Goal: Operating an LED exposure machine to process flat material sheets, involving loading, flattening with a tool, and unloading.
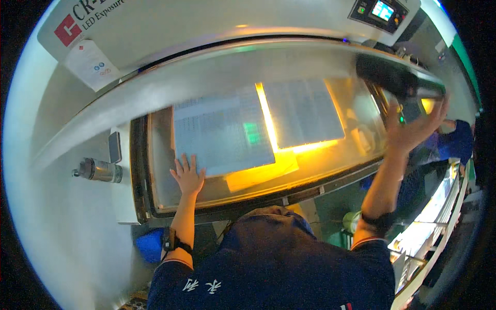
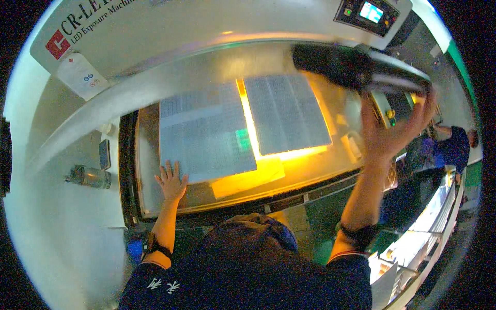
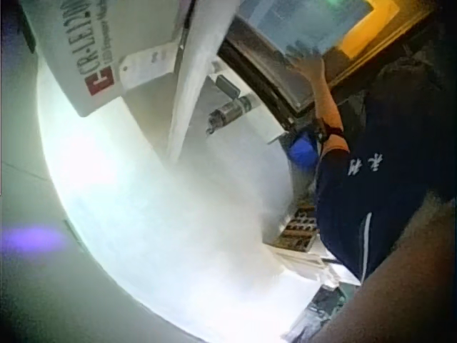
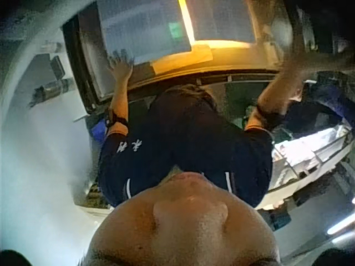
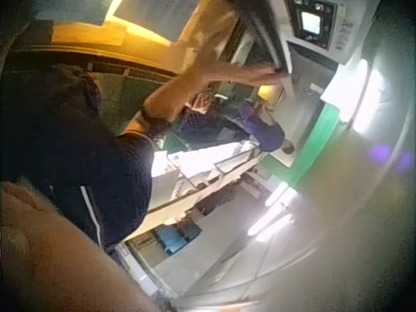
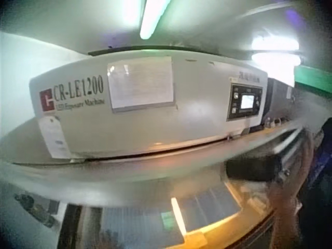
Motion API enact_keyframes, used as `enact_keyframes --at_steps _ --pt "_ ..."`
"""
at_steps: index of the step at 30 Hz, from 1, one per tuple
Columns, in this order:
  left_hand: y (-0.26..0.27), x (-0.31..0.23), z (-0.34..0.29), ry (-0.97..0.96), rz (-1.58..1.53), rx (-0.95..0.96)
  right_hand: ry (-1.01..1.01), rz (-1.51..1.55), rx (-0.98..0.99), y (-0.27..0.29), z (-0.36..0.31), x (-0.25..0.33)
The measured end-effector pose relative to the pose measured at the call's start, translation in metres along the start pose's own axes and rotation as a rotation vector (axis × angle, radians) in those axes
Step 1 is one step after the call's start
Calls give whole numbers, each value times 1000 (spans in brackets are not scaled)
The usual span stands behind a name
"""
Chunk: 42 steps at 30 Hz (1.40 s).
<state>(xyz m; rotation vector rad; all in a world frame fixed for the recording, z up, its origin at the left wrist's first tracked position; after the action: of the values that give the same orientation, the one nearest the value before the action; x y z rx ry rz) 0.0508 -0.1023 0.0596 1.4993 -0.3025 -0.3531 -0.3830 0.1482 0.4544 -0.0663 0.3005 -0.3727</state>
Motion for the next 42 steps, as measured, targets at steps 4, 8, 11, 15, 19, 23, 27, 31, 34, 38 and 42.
enact_keyframes --at_steps 4,8,11,15,19,23,27,31,34,38,42 --pt "-18 -8 8 -66 -65 -233 -338 110 443 14 70 -20" --pt "1 -49 -27 -178 -462 -58 -424 75 681 61 22 25" --pt "99 -140 -91 -486 -1038 639 -316 139 931 132 -36 59" --pt "138 -192 -146 -1202 -1228 1144 -273 23 1844 180 -146 116" --pt "84 -226 -52 -862 -832 587 -241 106 2110 219 -303 138" --pt "37 -194 -8 -154 -256 73 -146 204 2128 224 -330 147" --pt "-18 -190 -7 -110 -85 -71 -159 278 2149 230 -350 145" --pt "-11 -197 0 -114 46 -64 -192 397 2246 220 -338 132" --pt "-3 -198 11 -102 68 -39 -522 848 1588 235 -319 118" --pt "-12 -192 16 -99 53 -84 -1458 1236 1088 266 -345 115" --pt "-22 -188 14 -88 6 -57 -769 1388 1737 268 -443 153"
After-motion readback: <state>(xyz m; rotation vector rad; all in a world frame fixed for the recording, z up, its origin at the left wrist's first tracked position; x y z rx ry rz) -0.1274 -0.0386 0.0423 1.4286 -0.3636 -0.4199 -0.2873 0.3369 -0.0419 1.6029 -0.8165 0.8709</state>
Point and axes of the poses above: each hand's wrist, its own z-axis towards the middle knuckle, its own y-axis out of the back of the hand, x = y × z, the point moved 3 cm from there along z, towards the middle knuckle, and after that the axes turned 9 degrees about -x, right-handed, at the moved point
